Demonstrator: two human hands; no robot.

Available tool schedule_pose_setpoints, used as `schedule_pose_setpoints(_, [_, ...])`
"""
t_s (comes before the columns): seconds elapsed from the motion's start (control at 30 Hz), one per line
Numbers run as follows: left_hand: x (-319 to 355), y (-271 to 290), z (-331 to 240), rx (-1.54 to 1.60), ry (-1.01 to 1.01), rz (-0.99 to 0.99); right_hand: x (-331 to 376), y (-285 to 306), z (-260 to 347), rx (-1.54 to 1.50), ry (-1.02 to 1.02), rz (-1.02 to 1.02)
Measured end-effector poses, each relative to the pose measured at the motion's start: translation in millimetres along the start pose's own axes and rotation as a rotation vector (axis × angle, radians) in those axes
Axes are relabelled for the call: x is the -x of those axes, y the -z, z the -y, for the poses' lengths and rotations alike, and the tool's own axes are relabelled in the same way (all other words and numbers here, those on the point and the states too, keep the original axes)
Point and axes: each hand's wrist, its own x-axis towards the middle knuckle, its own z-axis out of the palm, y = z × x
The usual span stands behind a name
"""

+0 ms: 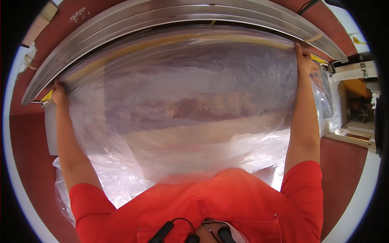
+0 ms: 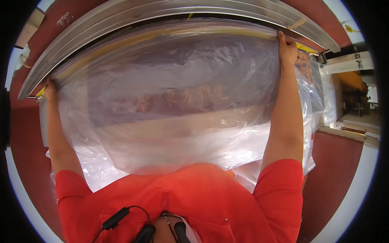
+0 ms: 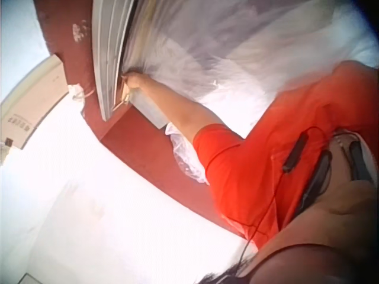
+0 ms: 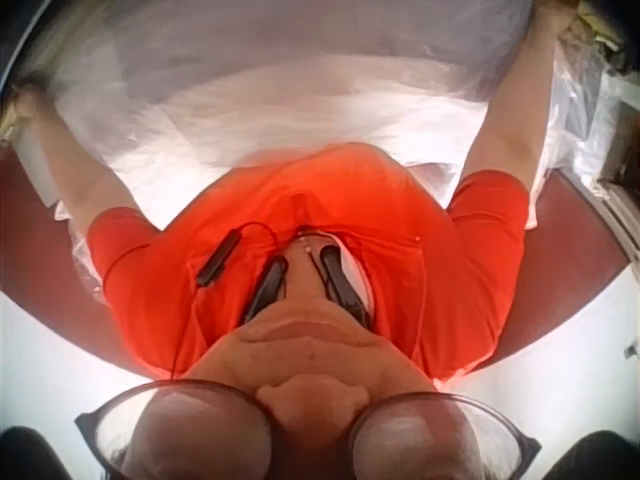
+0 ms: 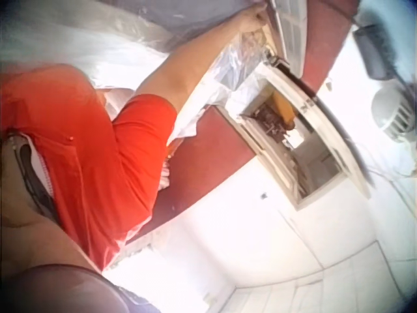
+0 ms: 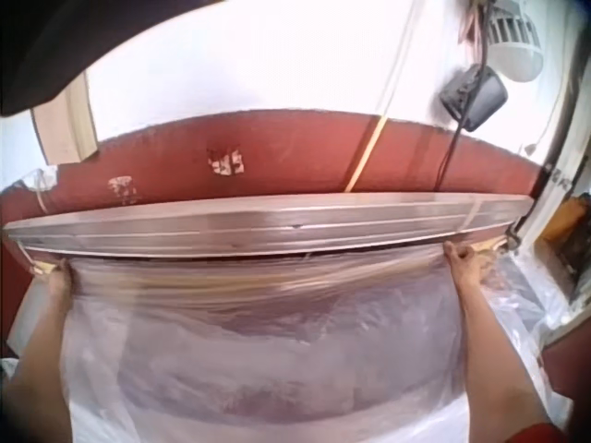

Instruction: The person wraps a large rectangular object, which appears to be a framed picture or artwork, with a clear plastic sheet. They repeatedly smooth the plastic over the surface and fold the edges to secure the wrapping.

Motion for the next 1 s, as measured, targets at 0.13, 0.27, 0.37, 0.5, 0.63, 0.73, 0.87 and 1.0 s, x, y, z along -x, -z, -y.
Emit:
schedule_pose_setpoints(0.13, [3.7, -1.1, 3.1, 0.16, 0.099, -0.065, 3.2, 0.9, -0.3, 0.007, 0.014, -0.086])
schedule_pose_setpoints(0.27, [-17.3, 6.4, 38.6, -0.313, -0.088, -0.132, 7.7, 1.5, 12.8, 0.003, -0.008, 0.0])
schedule_pose_setpoints(0.37, [-8.2, -3.0, 24.8, -0.023, 0.015, -0.02, -2.4, 2.6, -5.3, 0.042, 0.067, -0.03])
schedule_pose_setpoints(0.5, [24.6, 21.8, -32.7, 0.764, 0.336, 0.208, 6.0, 13.9, 10.2, -0.31, -0.1, 0.235])
schedule_pose_setpoints(0.63, [-9.2, 37.3, 18.3, 0.707, 0.302, 0.256, 6.8, 24.6, 34.5, -0.271, -0.116, 0.428])
schedule_pose_setpoints(0.73, [3.4, 52.1, -11.5, 0.829, 0.201, 0.233, 38.3, 37.7, 54.7, -0.231, 0.036, 0.479])
schedule_pose_setpoints(0.87, [-4.1, 105.3, 84.2, 0.094, -0.077, 0.023, 113.7, 37.3, 112.7, -0.41, 0.159, 0.64])
schedule_pose_setpoints(1.0, [-50.0, 184.3, 235.2, -1.068, -0.554, 0.12, 151.9, 12.2, 109.2, -0.555, 0.263, 0.774])
